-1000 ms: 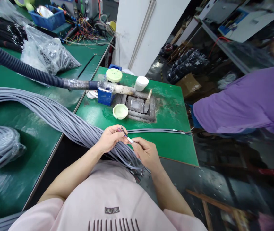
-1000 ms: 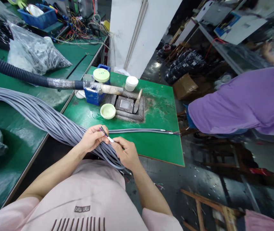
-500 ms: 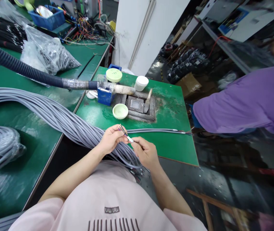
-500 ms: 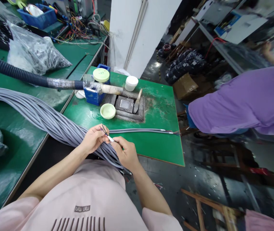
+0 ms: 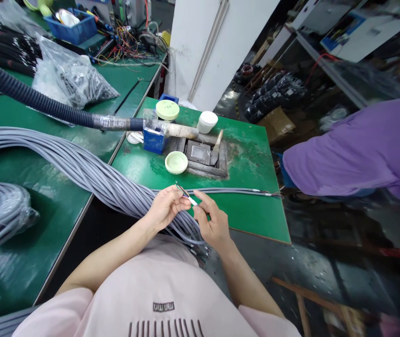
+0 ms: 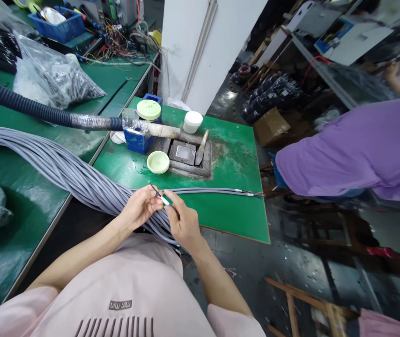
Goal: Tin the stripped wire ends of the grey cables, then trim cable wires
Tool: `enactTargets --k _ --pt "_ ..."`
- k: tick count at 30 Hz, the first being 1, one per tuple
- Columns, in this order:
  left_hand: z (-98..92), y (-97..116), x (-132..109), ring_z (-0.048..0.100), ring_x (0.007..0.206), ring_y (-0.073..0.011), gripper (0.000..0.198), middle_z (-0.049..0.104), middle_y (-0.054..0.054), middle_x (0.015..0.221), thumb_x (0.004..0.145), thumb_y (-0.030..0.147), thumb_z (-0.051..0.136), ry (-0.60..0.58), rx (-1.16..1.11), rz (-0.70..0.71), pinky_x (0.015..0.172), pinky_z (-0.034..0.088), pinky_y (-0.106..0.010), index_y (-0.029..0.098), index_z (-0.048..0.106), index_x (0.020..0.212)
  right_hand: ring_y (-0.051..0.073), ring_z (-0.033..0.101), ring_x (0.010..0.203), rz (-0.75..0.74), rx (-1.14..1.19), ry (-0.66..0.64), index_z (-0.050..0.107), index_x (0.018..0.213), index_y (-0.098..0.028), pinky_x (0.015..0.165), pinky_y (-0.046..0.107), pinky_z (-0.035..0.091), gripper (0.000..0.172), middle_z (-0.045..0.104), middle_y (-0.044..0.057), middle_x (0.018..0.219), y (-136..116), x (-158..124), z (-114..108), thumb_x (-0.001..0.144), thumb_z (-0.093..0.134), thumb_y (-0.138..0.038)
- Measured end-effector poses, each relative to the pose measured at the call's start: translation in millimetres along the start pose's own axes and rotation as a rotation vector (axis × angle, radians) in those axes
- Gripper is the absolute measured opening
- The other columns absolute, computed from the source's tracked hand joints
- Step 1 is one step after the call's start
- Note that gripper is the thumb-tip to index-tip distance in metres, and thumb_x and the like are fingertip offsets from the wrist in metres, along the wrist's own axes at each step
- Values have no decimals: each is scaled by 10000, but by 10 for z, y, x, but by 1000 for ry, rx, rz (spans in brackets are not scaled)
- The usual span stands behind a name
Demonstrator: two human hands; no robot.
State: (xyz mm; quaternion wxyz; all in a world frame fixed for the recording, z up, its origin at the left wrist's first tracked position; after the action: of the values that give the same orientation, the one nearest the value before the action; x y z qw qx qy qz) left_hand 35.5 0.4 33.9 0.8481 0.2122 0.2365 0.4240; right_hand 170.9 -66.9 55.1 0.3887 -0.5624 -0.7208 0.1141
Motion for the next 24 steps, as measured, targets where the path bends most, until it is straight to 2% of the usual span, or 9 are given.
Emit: enactTargets --k 3,6,11,15,17,21,24 --pt "6 -28 2 654 549 -97 230 664 0 621 654 228 744 9 39 37 585 564 -188 129 549 726 139 613 688 -119 -37 -1 552 1300 -218 656 250 501 380 653 48 801 22 3 14 963 378 -204" --pt "0 -66 9 646 566 -82 241 650 29 648 650 246 759 37 98 170 627 569 -203 138 553 713 125 594 664 -196 -148 -24 605 1261 -214 613 220 482 407 617 45 762 44 13 16 960 339 -148" --pt "-54 -109 9 655 587 -91 269 659 30 640 669 324 769 120 255 321 641 555 -206 145 596 770 127 595 638 -145 -290 -113 607 1267 -188 617 217 478 403 651 59 766 46 61 11 958 350 -162" --pt "-78 -105 -2 654 586 -99 250 652 29 618 695 335 754 129 324 394 621 537 -205 156 597 771 163 678 785 -135 -294 -168 591 1277 -182 674 235 491 381 732 93 958 9 126 -12 960 383 -216" --pt "-66 -94 -11 645 578 -98 245 642 33 611 687 328 761 128 348 418 604 528 -204 159 598 755 174 694 784 -99 -317 -208 592 1274 -189 642 236 478 380 738 95 1007 -13 162 -34 951 398 -234" --pt "-14 -27 -36 620 576 -88 245 640 31 635 667 327 778 115 388 468 603 524 -204 158 617 745 158 664 640 -17 -251 -296 610 1246 -182 570 239 440 381 747 89 930 -33 259 -86 929 415 -263" --pt "9 93 -53 637 629 -101 300 667 14 721 694 339 765 67 383 516 646 535 -224 165 626 895 123 592 546 72 -36 -276 634 1183 -168 522 232 420 360 719 55 792 14 397 -134 920 429 -304"
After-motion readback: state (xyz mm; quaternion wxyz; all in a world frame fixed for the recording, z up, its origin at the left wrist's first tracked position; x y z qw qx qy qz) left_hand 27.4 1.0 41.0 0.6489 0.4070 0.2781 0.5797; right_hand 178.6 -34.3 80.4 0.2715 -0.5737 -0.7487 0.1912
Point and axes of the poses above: each hand's wrist, its own x-axis towards the middle knuckle, its own z-axis out of the palm, y = z × x, the point moved 1 cm from there along x, towards the middle knuckle
